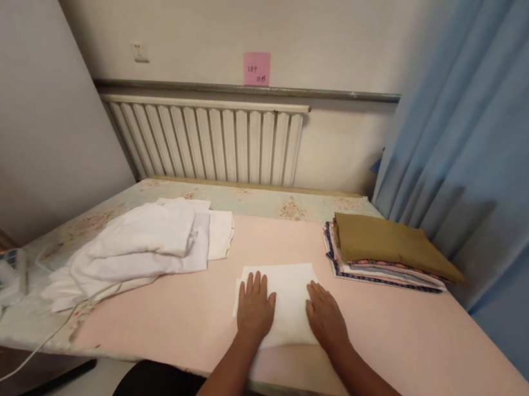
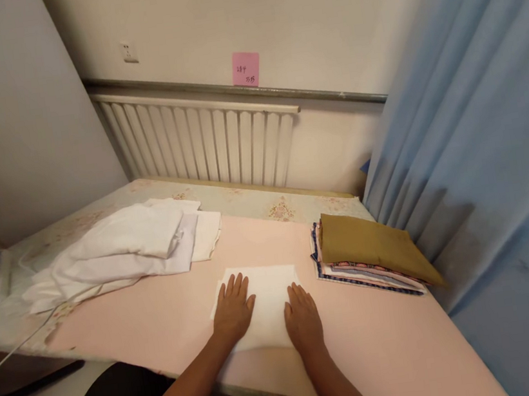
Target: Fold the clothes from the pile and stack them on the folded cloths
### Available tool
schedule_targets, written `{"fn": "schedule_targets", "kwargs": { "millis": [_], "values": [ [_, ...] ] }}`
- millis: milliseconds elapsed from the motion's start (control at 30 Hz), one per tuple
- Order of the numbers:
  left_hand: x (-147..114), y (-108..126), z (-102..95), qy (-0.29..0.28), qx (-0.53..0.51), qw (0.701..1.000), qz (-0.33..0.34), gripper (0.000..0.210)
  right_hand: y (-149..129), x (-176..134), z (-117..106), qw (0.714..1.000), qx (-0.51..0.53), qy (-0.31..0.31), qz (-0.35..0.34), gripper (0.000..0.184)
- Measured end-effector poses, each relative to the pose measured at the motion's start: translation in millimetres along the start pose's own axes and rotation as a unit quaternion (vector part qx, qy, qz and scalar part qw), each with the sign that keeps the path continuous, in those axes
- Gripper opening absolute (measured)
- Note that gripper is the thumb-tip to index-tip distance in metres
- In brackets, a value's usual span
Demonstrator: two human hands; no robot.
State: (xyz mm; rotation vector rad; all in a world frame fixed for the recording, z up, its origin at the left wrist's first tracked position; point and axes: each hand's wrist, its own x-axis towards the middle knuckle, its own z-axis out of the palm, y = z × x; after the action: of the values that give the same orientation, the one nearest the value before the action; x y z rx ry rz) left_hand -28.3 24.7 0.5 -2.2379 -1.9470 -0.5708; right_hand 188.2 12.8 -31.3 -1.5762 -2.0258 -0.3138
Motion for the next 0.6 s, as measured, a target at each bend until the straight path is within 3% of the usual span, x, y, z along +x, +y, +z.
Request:
{"fn": "schedule_targets", "kwargs": {
  "millis": [600],
  "values": [
    [0.5,1.8,-4.0,-0.011,0.0,1.0,-0.003,0.053,-1.4,-0.3,-1.1,1.0,0.003,0.005,0.001,0.042]
  ]
}}
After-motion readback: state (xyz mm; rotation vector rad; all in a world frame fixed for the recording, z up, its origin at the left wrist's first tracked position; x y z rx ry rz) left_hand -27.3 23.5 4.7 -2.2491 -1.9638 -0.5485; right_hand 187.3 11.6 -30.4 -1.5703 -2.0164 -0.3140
